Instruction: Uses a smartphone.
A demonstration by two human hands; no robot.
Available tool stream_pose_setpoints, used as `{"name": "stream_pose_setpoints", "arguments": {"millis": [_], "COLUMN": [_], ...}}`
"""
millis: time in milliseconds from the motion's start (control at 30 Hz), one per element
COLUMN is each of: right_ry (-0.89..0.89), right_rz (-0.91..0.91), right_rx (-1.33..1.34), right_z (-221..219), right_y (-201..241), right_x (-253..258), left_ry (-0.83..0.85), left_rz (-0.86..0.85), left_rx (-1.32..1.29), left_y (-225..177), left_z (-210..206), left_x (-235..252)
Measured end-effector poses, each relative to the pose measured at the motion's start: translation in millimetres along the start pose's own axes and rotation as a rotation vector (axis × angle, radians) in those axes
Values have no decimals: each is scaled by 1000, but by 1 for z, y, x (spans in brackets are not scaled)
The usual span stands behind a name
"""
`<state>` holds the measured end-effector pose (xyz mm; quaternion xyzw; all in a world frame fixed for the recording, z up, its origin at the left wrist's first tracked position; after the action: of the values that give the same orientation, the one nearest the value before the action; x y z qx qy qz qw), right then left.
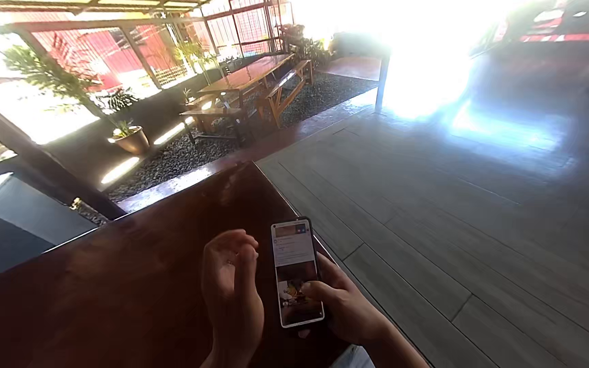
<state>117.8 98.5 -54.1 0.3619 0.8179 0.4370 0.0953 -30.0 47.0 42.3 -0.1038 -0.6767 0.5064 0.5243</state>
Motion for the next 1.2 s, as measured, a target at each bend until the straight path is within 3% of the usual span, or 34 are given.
{"name": "stream_pose_setpoints", "arguments": {"millis": [100,233,333,500,833,1200], "right_ry": [37,106,136,150,212,90], "right_rz": [-23,-37,-53,-68,-211,-102], "right_rx": [-49,-191,-239,-241,-299,-295], "right_z": [-2,-7,-8,-8,-10,-6], "right_y": [-1,0,-2,-6,-9,-8], "right_x": [-1,-1,-1,-2,0,-3], "left_ry": [-82,30,25,81,-36,36], "left_rz": [376,450,571,611,722,710], "left_rx": [-129,-371,-461,-461,-447,-430], "left_y": [56,66,68,78,82,82], "left_z": [1,-16,-18,-16,-11,-13], "left_x": [-8,-29,-33,-43,-45,-44]}}
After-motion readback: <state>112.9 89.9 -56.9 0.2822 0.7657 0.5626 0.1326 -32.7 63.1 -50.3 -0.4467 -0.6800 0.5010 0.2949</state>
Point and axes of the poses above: each hand's wrist, its own x-axis towards the middle knuckle, its own z-axis out of the back of the hand, y = z × x, the point moved 7 cm from there along x, towards the middle knuckle, and after that the axes turned 1 degree about x, right-handed, at the moved point
